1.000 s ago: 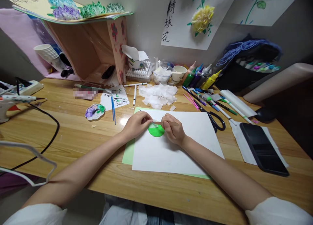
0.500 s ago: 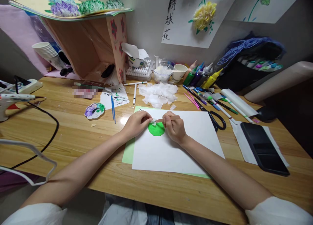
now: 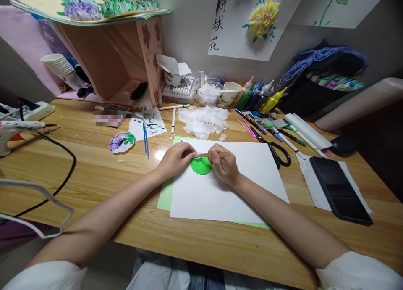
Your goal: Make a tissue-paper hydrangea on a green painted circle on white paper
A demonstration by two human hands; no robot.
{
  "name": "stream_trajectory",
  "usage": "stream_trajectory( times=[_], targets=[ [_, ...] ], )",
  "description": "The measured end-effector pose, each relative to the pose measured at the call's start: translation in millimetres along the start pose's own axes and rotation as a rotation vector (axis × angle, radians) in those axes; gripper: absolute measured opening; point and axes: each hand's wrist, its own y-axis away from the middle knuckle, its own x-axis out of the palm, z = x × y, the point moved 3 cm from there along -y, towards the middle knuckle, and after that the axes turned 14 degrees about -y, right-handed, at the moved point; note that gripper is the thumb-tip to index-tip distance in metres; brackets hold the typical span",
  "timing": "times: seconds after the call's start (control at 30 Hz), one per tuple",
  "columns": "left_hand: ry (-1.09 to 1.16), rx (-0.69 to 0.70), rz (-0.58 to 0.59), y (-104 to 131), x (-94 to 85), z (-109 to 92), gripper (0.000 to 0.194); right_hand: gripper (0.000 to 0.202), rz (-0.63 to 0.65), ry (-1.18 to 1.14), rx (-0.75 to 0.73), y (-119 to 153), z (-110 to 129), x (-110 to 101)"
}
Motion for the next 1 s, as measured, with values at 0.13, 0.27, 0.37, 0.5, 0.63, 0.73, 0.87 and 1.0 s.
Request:
stream_trajectory(
  times=[0.13,0.27,0.37,0.5,0.63,0.73,0.87,1.0],
  targets=[
    [-0.014,0.002,0.003,0.2,0.2,-0.2,0.017,0.027,-0.013,0.014,0.028,-1.4,-0.4,0.1],
    [-0.017,0.006,0.003,0.3,0.5,-0.1,0.016,0.029,-0.022,0.011,0.050,-2.1,-1.2,0.0],
    [-0.022,0.009,0.000,0.2,0.4,-0.1,0.015,0.029,-0.035,-0.029,0.052,-1.3,-1.9,-0.9],
    [-0.023,0.011,-0.001,0.1,-0.1,-0.4,0.015,0.030,-0.094,-0.071,0.038,1.7,-2.5,-4.0],
    [-0.021,0.009,-0.002,0.3,0.0,-0.4,0.015,0.030,-0.052,-0.050,0.040,1.9,-2.5,-3.1],
    [-0.022,0.011,0.001,0.6,0.7,0.0,0.016,0.030,-0.036,-0.039,0.045,-0.1,-2.1,-1.7],
    [-0.023,0.009,0.001,0.9,1.1,0.6,0.017,0.031,-0.061,-0.053,0.065,-2.1,-1.6,-1.0],
    [-0.025,0.009,0.001,0.7,1.2,1.1,0.017,0.033,-0.081,-0.053,0.091,-2.0,-1.4,-0.6]
  ],
)
